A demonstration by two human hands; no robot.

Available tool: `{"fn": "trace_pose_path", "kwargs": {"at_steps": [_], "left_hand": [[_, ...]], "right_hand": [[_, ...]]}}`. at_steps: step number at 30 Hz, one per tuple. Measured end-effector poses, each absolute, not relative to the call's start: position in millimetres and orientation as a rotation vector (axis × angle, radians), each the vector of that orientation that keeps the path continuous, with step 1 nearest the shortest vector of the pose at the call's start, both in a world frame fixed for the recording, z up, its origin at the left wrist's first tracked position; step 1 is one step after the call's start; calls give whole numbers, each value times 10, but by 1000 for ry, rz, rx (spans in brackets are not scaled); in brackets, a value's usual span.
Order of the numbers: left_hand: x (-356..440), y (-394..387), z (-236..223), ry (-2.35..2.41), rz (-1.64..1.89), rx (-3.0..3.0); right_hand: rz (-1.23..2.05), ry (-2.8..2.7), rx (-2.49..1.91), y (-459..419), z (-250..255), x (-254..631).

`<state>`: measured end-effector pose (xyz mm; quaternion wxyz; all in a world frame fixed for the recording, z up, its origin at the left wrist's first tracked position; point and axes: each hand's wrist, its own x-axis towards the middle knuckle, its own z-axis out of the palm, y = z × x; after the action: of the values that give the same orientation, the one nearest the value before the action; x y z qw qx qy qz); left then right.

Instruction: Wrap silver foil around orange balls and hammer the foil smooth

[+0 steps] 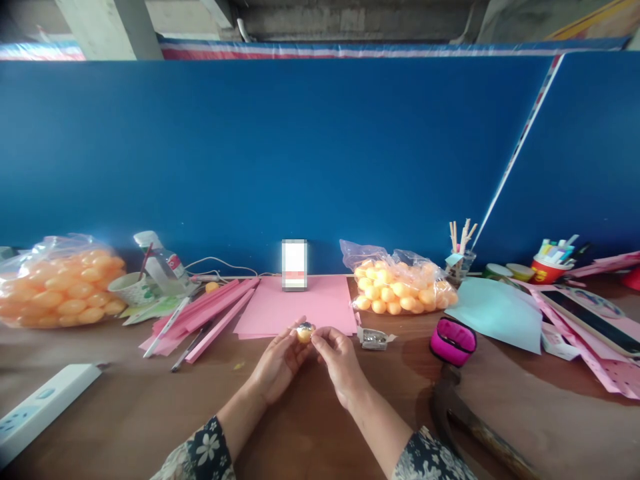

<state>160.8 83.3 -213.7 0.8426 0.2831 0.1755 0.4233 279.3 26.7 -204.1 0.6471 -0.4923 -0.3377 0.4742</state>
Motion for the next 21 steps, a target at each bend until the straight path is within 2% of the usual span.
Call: {"fn": "trace_pose_path", "kwargs": {"at_steps": [21], "left_hand": [[1571,840,-2091,313,834,580]], "right_hand": [[1090,-765,-1051,282,-2062,2795]]}}
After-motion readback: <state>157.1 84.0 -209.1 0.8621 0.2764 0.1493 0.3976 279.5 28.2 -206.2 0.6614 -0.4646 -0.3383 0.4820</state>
